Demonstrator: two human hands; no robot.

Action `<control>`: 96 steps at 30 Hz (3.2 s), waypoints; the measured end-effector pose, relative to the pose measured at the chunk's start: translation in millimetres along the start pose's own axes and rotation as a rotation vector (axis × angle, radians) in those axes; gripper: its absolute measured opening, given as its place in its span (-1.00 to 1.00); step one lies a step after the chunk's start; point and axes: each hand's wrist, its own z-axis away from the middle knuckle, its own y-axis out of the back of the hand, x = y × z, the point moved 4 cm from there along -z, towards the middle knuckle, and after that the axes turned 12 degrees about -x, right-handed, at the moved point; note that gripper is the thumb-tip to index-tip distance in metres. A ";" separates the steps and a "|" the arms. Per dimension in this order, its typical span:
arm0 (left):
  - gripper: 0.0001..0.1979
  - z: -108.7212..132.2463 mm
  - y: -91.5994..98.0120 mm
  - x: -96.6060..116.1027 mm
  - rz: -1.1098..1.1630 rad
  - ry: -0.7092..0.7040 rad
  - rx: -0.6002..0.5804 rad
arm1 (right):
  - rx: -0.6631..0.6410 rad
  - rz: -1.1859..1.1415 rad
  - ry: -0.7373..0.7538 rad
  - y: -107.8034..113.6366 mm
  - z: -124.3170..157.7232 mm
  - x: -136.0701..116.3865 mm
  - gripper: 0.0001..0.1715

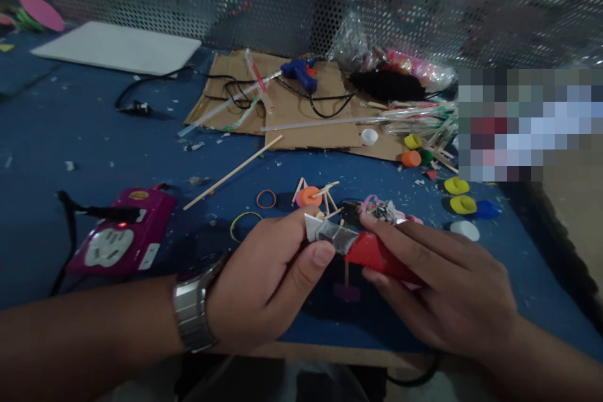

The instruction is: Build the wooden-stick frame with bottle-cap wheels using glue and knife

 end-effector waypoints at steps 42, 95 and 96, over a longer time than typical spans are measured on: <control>-0.62 -2.5 -2.6 -0.1 -0.150 0.023 0.064 | 0.024 0.047 -0.005 -1.6 -0.3 0.1 -0.55; -0.61 -5.8 -3.7 -9.7 0.101 0.146 0.114 | 0.094 0.017 -0.149 1.3 1.1 3.0 -0.53; -0.63 -6.3 -4.1 -9.3 0.131 0.143 0.109 | 0.083 0.003 -0.139 0.9 0.8 2.8 -0.52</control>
